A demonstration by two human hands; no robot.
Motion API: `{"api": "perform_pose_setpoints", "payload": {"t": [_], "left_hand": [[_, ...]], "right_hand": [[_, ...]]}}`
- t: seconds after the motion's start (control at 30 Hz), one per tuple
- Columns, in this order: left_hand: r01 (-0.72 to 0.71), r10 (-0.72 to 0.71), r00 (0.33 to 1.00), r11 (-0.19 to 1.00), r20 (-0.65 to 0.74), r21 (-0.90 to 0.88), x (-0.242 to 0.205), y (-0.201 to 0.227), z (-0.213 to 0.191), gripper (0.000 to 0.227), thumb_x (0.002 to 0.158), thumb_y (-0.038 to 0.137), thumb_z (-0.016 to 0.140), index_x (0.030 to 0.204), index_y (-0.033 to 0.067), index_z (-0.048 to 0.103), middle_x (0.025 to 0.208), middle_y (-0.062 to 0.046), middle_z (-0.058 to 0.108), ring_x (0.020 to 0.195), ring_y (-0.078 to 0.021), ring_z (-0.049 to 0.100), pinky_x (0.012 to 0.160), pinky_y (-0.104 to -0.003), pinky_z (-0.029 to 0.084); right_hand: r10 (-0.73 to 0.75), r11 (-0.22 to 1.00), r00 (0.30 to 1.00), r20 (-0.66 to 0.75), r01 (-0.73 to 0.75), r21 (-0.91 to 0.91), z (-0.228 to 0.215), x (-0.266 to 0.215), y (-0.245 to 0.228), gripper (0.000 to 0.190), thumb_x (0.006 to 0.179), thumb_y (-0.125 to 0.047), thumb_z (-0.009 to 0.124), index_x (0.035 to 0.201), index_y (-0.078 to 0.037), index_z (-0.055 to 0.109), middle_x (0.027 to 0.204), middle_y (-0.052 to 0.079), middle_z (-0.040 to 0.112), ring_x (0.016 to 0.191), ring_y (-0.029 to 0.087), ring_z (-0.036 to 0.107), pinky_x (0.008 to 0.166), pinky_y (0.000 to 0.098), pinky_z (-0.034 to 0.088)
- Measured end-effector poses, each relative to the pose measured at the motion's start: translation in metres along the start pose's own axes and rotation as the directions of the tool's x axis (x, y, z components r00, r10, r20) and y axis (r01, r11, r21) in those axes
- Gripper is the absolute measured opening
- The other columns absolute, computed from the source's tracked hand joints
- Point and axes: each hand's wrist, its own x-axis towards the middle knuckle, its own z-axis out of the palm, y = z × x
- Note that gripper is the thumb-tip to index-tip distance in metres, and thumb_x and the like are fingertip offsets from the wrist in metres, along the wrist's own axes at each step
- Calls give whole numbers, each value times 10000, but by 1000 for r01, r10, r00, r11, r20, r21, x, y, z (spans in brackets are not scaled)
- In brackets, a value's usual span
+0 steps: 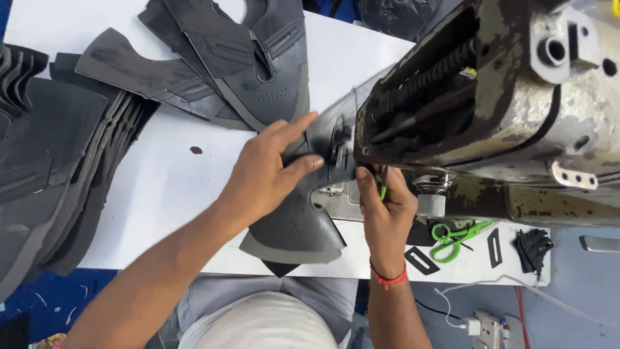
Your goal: The person sews black shoe parts using a sewing machine, guiding the material under the needle and stitching along the edges. They handle multiple shoe parts, aligning them and feeding them through the machine, then trim excess thread with scissors.
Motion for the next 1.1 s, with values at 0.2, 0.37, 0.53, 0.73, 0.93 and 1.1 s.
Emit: {"api": "perform_pose_setpoints", "payload": {"t": [0.2,0.37,0.53,0.73,0.93,1.1], "left_hand": [[-18,14,998,998,55,68,26,-2,-7,641,843,224,813,1436,131,587,895,-139,603,628,-254,532,649,-400,450],[-470,459,880,878,123,90,63,-27,-8,558,862,180,822,1380,112,626,1138,-131,700,993,-319,683,844,-414,525],[-498,423,819,860,387,113,102,-14,-7,556,834,115,789,1366,152,631,1040,-122,698,973,-329,669,836,-438,514],[-519,575,816,769,-50,373,51,1,9,369,887,67,681,1249,50,611,1096,-159,691,996,-291,684,883,-399,546],[-103,101,994,993,-44,-57,-35,13,31,348,990,175,690,1255,20,525,962,-136,758,786,-265,774,658,-353,606],[-14,7,999,987,-44,-160,-40,5,49,518,957,191,742,1333,-26,460,921,-162,746,788,-270,773,638,-350,611]], "right_hand": [[52,997,998,-28,-54,-56,-9,7,23,117,1017,-125,722,992,-11,715,731,-48,571,604,16,464,520,221,344],[-307,698,945,113,305,-648,-40,14,18,138,952,-94,765,1057,-12,732,920,92,715,791,216,645,743,344,512],[-506,579,813,289,568,-585,-66,63,14,170,948,-80,733,1106,-24,703,1039,138,732,979,320,704,892,403,547],[-427,628,822,378,570,-530,-59,56,-21,171,959,-81,760,1110,-22,706,1022,125,732,939,318,708,826,388,544],[-146,767,982,123,191,-613,-46,21,-38,193,955,-183,783,1058,-27,735,873,99,729,743,284,651,704,360,516],[-112,718,992,51,116,-686,-49,4,-24,286,949,-260,793,970,7,692,755,121,676,604,256,585,591,361,469]]}}
